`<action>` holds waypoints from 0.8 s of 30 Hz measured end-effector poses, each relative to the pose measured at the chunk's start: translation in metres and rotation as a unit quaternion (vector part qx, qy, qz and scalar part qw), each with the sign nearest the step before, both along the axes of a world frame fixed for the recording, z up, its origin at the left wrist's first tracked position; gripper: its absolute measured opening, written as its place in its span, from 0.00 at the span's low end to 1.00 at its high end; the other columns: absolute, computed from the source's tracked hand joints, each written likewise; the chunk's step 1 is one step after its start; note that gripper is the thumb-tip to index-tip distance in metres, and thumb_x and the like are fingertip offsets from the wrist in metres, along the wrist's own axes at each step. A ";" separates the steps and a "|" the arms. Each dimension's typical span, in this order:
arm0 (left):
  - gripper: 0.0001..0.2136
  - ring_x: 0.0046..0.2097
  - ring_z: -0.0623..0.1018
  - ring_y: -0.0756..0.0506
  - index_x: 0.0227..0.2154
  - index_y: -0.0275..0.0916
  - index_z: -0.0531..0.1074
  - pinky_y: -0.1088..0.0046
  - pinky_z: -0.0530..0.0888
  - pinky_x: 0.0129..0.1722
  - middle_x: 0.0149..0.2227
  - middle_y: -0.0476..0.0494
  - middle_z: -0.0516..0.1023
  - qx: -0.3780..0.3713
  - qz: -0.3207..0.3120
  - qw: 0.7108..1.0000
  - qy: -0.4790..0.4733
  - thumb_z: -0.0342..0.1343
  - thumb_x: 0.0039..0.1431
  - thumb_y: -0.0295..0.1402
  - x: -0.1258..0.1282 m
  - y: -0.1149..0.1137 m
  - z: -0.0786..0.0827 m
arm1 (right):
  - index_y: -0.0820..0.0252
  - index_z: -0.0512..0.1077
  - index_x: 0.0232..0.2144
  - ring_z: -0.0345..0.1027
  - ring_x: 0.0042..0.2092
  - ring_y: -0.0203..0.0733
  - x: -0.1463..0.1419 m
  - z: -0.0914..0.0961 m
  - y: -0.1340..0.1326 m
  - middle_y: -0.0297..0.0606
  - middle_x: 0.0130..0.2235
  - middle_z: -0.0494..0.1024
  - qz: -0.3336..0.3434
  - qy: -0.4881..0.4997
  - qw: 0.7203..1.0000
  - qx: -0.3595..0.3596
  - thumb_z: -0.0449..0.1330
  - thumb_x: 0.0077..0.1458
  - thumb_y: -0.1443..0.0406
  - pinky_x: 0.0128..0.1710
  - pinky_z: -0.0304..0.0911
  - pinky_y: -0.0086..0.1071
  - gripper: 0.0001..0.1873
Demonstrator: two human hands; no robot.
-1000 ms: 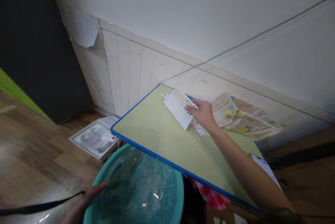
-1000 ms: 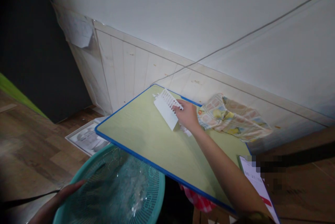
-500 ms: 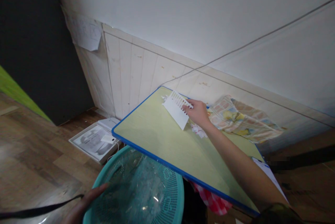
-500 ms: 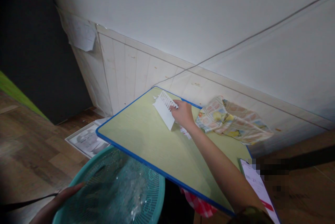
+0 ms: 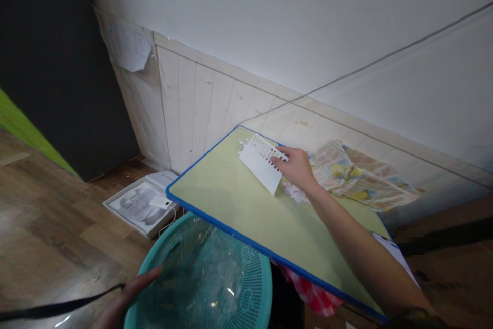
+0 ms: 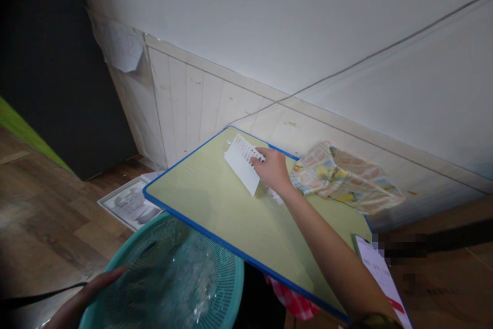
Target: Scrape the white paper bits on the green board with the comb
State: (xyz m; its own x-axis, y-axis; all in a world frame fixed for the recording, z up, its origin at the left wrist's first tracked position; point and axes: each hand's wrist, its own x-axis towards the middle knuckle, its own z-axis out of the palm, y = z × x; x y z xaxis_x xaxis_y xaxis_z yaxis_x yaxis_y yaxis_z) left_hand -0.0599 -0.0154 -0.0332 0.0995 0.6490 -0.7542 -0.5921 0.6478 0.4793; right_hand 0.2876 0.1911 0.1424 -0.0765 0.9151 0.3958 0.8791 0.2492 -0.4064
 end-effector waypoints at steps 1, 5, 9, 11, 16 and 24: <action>0.34 0.48 0.83 0.26 0.60 0.36 0.73 0.52 0.80 0.51 0.39 0.38 0.89 -0.002 0.002 1.000 0.006 0.68 0.51 0.44 0.000 0.000 -0.001 | 0.57 0.82 0.47 0.80 0.37 0.47 0.000 0.000 0.000 0.40 0.40 0.86 -0.003 -0.005 1.000 0.003 0.61 0.55 0.65 0.40 0.70 0.35 0.18; 0.40 0.48 0.83 0.26 0.64 0.32 0.67 0.55 0.81 0.50 0.37 0.38 0.90 -0.006 0.002 1.000 0.009 0.69 0.49 0.44 -0.001 -0.001 -0.003 | 0.58 0.82 0.46 0.79 0.37 0.48 0.004 -0.002 -0.001 0.40 0.39 0.86 0.008 0.001 1.000 -0.017 0.63 0.55 0.65 0.38 0.69 0.35 0.17; 0.47 0.47 0.84 0.27 0.68 0.31 0.59 0.56 0.81 0.49 0.39 0.36 0.89 -0.005 0.007 1.000 0.002 0.70 0.49 0.44 -0.004 -0.002 -0.005 | 0.59 0.82 0.45 0.79 0.37 0.47 0.009 -0.007 0.000 0.40 0.39 0.86 0.025 0.036 0.999 -0.022 0.64 0.55 0.64 0.39 0.70 0.35 0.16; 0.46 0.47 0.84 0.27 0.69 0.34 0.58 0.55 0.81 0.50 0.40 0.38 0.89 0.009 0.017 1.000 0.008 0.69 0.49 0.44 -0.006 -0.002 -0.006 | 0.58 0.82 0.46 0.79 0.39 0.47 0.009 -0.011 0.004 0.39 0.43 0.86 0.026 0.047 0.999 -0.002 0.64 0.55 0.63 0.41 0.70 0.36 0.16; 0.39 0.46 0.85 0.28 0.66 0.35 0.65 0.54 0.81 0.49 0.39 0.38 0.89 0.013 0.009 1.000 0.015 0.69 0.51 0.40 -0.008 0.000 -0.004 | 0.56 0.82 0.48 0.79 0.46 0.48 -0.004 -0.020 0.016 0.40 0.49 0.84 0.045 0.029 0.998 0.026 0.63 0.57 0.63 0.49 0.70 0.37 0.16; 0.45 0.45 0.85 0.27 0.67 0.34 0.62 0.58 0.83 0.43 0.36 0.40 0.90 0.012 0.009 1.000 0.013 0.70 0.47 0.43 -0.003 0.001 0.007 | 0.51 0.82 0.48 0.80 0.46 0.50 -0.020 -0.022 -0.015 0.39 0.48 0.84 0.068 -0.032 0.997 0.021 0.61 0.60 0.64 0.49 0.71 0.39 0.15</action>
State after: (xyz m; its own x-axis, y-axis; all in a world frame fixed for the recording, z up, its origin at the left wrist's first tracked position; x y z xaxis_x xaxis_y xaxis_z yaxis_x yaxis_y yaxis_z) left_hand -0.0628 -0.0147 -0.0263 0.0682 0.6689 -0.7402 -0.5908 0.6249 0.5103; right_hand 0.2681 0.1760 0.1207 -0.2244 0.8771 0.4247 0.8602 0.3831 -0.3366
